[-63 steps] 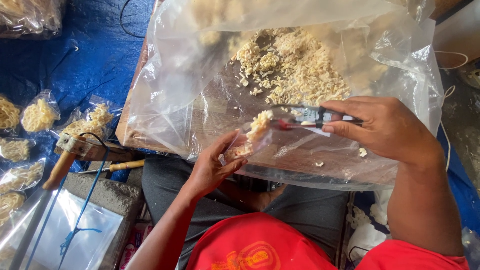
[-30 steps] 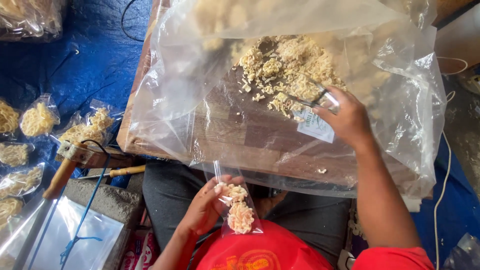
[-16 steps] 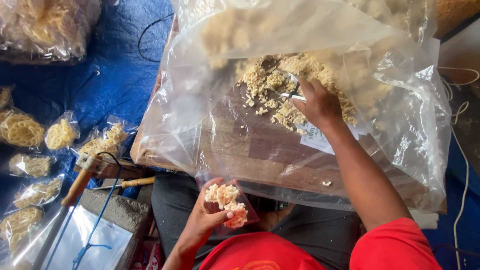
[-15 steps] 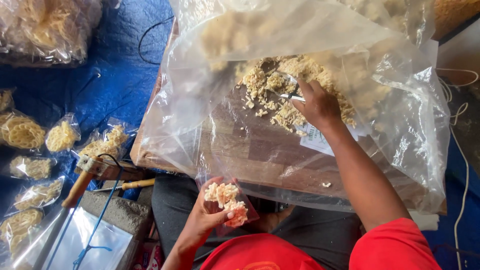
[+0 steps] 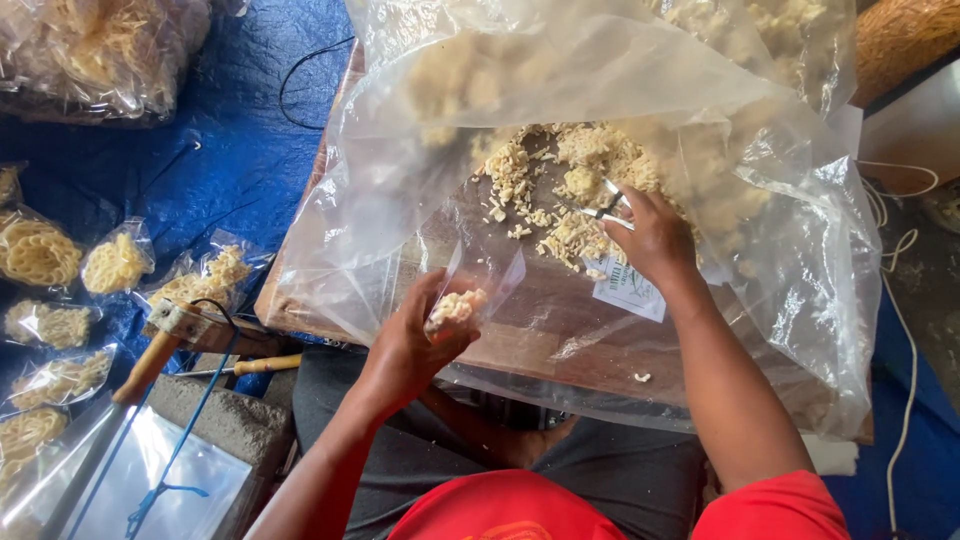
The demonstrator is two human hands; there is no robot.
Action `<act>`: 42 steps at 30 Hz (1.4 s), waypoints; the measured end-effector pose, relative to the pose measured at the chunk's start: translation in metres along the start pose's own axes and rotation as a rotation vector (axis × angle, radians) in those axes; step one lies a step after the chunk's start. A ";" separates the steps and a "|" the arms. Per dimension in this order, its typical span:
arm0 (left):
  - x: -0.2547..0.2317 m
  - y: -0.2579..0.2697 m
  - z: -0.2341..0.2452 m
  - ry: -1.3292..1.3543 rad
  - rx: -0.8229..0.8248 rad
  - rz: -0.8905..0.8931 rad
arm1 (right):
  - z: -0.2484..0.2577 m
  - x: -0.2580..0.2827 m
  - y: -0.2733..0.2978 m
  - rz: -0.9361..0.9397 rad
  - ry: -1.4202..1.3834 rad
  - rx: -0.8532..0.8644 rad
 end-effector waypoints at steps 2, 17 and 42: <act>0.009 -0.001 -0.002 -0.024 -0.021 0.048 | 0.006 -0.008 0.012 -0.112 0.003 -0.002; 0.024 -0.003 -0.014 -0.098 0.021 0.064 | 0.012 -0.016 0.027 0.015 0.136 -0.123; 0.007 -0.025 -0.039 -0.147 0.039 -0.119 | 0.098 0.073 0.045 -0.675 -1.306 0.358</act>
Point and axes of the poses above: each hand's wrist, its own y-axis away from the middle knuckle, its own z-axis out of the back of the hand, x = y × z, the point moved 8 cm from there along -y, towards the middle knuckle, and after that the axes turned 12 degrees about -y, right-handed, at the moved point
